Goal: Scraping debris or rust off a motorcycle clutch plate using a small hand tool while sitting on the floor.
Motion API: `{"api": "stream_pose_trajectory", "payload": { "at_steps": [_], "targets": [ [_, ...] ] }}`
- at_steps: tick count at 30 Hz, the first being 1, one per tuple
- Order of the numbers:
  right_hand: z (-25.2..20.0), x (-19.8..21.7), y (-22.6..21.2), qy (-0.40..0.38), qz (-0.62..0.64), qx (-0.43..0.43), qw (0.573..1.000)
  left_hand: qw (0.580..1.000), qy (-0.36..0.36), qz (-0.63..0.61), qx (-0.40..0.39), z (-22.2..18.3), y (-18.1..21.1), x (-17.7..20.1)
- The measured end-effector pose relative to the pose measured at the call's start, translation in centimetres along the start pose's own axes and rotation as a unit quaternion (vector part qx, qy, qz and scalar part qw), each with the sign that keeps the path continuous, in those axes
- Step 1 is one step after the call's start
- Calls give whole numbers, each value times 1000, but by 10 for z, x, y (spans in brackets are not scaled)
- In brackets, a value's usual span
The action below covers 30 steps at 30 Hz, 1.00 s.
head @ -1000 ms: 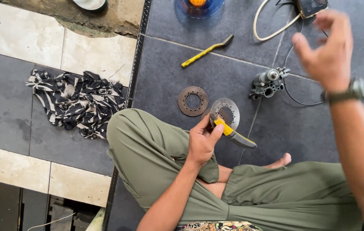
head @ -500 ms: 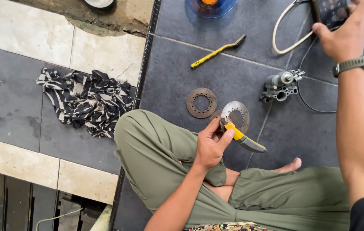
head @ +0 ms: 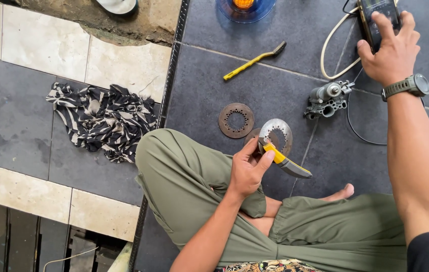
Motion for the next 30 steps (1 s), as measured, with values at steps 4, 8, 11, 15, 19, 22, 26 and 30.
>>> {"api": "stream_pose_trajectory", "payload": {
  "at_steps": [4,8,11,15,19,22,26,30],
  "targets": [
    [2,11,-4,11,53,-47,997,1000,-3,-5,-12,0,1,1],
    [-1,42,-30,82,126,57,987,1000,-2,-8,-9,-1,3,0],
    [-8,40,-20,87,146,27,985,1000,-7,-4,-4,-1,4,-1],
    [-13,38,-14,81,146,12,986,1000,-5,-14,-6,-1,2,0],
    [-14,31,-12,77,129,19,988,1000,3,-7,-4,-2,-2,3],
    [-15,20,1,79,82,20,993,1000,-4,-4,-7,-1,3,0],
    [-13,29,-7,85,125,18,988,1000,-1,-11,-10,-1,2,1],
    [-10,21,-1,79,73,22,994,1000,-4,-12,-7,-1,5,-1]
  ]
}}
Point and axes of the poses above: each hand's wrist, its own z-axis towards the middle knuckle, its own x-axis out of the back of the hand, y = z × x, the point moved 7 cm from there along z, towards the middle knuckle, and after that the axes turned 1 degree about -y, right-handed, at the moved point
